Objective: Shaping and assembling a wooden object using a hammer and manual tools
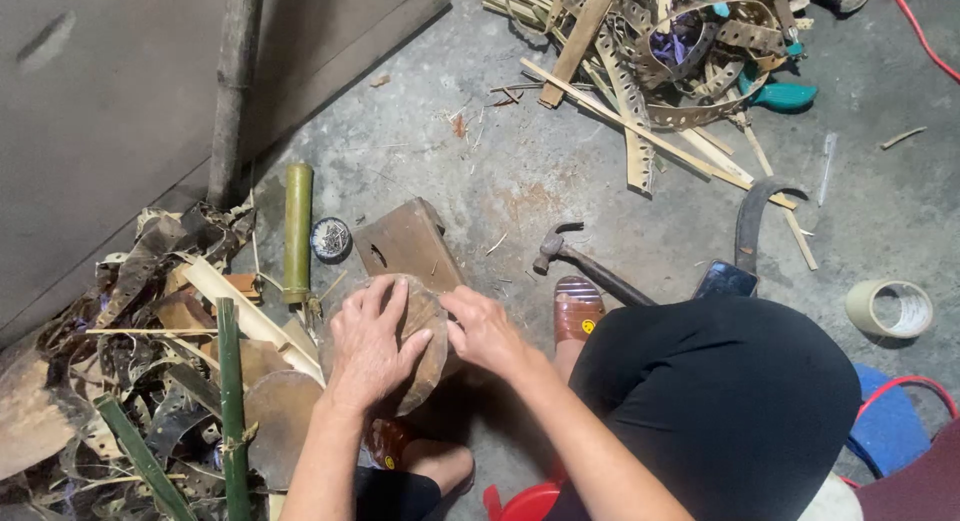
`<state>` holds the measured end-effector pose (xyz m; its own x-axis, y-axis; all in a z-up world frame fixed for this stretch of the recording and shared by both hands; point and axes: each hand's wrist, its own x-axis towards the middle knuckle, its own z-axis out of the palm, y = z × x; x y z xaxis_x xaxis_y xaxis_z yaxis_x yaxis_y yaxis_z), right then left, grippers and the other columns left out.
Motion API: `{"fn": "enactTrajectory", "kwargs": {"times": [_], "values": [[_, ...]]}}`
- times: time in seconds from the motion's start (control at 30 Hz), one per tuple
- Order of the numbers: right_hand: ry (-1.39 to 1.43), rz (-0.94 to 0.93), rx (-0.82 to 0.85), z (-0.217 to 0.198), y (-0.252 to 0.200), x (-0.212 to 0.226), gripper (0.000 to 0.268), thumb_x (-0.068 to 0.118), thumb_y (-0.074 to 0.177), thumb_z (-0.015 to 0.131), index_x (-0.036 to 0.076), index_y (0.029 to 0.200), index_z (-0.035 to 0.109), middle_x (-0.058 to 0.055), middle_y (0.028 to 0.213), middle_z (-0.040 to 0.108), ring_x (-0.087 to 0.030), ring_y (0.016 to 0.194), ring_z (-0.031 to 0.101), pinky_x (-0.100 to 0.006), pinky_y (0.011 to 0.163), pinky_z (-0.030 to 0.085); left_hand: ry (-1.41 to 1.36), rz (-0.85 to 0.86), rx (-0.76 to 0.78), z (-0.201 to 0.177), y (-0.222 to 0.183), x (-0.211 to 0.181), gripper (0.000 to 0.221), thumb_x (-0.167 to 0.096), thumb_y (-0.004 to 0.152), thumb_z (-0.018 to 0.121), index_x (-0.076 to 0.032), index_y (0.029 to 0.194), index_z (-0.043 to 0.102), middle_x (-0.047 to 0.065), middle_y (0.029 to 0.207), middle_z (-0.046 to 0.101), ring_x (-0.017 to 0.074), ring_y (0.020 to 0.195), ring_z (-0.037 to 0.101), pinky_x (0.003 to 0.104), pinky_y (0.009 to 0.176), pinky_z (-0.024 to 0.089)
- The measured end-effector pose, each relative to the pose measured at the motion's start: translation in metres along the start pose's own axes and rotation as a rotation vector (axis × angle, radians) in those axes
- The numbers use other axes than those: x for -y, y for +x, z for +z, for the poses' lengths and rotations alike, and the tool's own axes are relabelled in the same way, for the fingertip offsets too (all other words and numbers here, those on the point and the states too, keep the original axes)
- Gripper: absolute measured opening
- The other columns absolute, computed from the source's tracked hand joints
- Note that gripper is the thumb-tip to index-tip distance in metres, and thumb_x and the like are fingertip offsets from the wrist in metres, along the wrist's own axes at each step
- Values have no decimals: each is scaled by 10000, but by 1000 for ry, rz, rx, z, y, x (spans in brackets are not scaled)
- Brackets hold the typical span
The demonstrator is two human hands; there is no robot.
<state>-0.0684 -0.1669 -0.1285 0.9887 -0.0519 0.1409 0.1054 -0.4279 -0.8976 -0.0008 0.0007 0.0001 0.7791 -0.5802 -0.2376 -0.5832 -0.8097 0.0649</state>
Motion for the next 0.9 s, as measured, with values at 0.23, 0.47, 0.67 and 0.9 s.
{"fn": "enactTrajectory", "kwargs": {"times": [0.23, 0.47, 0.67, 0.9], "values": [[88, -43, -11, -5, 0, 10, 173, 126, 926, 587, 100, 1067, 685, -151, 876, 649, -416, 879, 693, -474, 760, 585, -21, 13, -26, 3, -3, 1, 840, -634, 823, 690, -194, 1509, 487, 33, 1544, 395, 344, 1336, 423, 551, 1029, 414], [-10, 42, -76, -16, -1, 27, 165, 148, 945, 574, 173, 1053, 696, -98, 883, 633, -368, 868, 704, -443, 748, 594, -56, -20, -7, 8, -2, 0, 998, -737, 735, 731, -201, 1530, 453, 25, 1570, 359, 338, 1367, 388, 556, 1069, 359], [-97, 111, -54, -31, 1, 46, 118, 239, 956, 596, 164, 1030, 650, -96, 871, 634, -353, 864, 713, -455, 743, 593, -53, -51, -36, 11, -3, -5, 993, -744, 723, 724, -202, 1516, 471, 27, 1556, 383, 328, 1366, 398, 544, 1048, 377], [-371, 225, 139, -23, 7, 56, 243, 397, 993, 553, 157, 1025, 575, -108, 870, 649, -362, 873, 725, -498, 734, 587, -51, -107, -90, 18, -3, -11, 889, -710, 745, 626, -240, 1489, 501, -12, 1531, 421, 294, 1365, 405, 516, 1019, 395]]}}
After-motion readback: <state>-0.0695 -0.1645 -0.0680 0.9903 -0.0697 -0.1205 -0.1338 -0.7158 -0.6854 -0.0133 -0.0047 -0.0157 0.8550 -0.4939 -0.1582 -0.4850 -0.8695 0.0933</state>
